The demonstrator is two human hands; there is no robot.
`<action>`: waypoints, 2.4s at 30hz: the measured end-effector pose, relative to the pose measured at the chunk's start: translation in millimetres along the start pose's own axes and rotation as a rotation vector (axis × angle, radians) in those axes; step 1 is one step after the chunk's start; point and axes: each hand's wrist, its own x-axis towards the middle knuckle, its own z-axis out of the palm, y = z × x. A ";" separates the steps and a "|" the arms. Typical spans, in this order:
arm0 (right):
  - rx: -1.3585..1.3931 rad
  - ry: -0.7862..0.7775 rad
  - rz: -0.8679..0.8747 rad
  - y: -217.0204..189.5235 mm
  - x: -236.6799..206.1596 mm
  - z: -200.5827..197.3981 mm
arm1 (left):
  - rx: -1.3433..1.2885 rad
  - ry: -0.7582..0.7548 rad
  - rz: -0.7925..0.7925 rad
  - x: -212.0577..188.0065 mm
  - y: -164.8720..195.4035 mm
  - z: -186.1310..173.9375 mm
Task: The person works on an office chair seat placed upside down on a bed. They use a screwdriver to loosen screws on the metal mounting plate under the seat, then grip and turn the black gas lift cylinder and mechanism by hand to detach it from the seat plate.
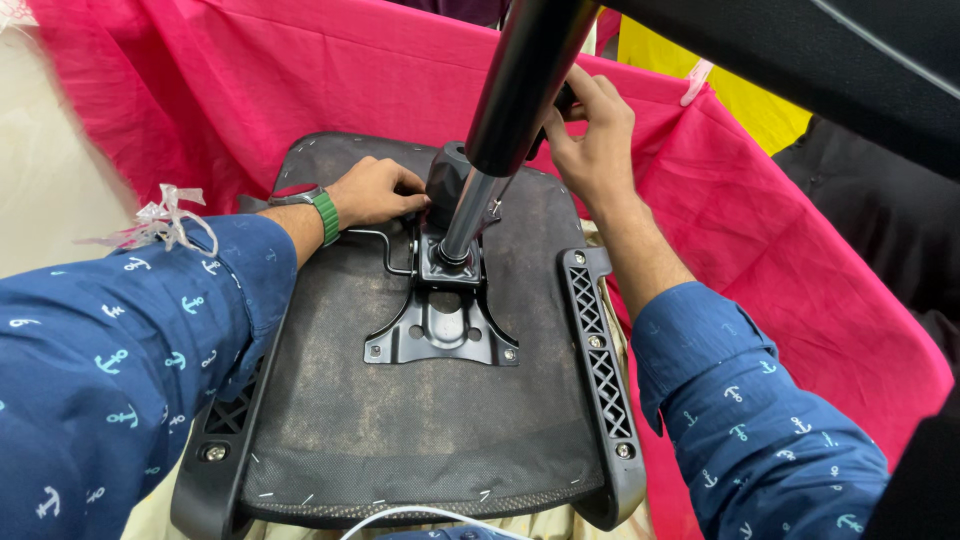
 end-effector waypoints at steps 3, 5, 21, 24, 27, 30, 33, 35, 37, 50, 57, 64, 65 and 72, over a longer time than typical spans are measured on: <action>-0.067 -0.015 0.058 1.4 -1.0 -3.1 | -0.010 0.005 0.009 -0.4 -0.1 -0.1; 0.078 -0.019 0.088 1.9 -2.0 -1.6 | -0.009 0.002 0.010 -0.4 0.6 -0.1; 0.068 -0.022 -0.008 -0.7 6.0 3.4 | -0.004 -0.002 0.003 -6.5 11.7 -5.0; -0.033 0.008 0.076 0.4 4.9 3.9 | 0.016 0.011 0.003 -6.5 12.2 -4.6; 0.062 0.014 -0.036 0.9 0.6 5.7 | -0.017 0.006 0.006 -6.7 12.0 -4.9; 0.210 0.023 -0.024 0.1 -1.9 9.5 | -0.022 0.000 0.008 -7.2 11.0 -5.4; 0.079 0.042 0.024 -0.8 -0.9 11.8 | -0.009 0.003 0.013 -6.8 10.4 -5.4; 0.072 0.039 0.003 -1.1 1.0 12.0 | -0.006 0.013 0.015 -6.4 10.3 -4.8; 0.108 0.050 -0.028 -1.5 0.6 10.7 | -0.005 0.010 0.019 -5.5 10.9 -4.7; 0.220 -0.006 0.099 2.7 0.3 6.1 | -0.011 0.003 0.007 -7.2 11.8 -6.0; 0.052 0.032 0.021 1.6 1.3 4.4 | 0.017 0.011 0.018 -5.9 11.3 -4.8; 0.117 0.016 0.004 -2.6 -0.8 2.3 | 0.003 -0.003 -0.019 -6.7 11.1 -5.2; 0.085 0.019 0.029 -3.0 -0.9 2.2 | -0.003 0.000 -0.014 -6.9 11.0 -5.2; 0.188 -0.027 0.183 -5.8 -5.7 4.7 | -0.009 -0.001 -0.005 -4.7 8.9 -3.2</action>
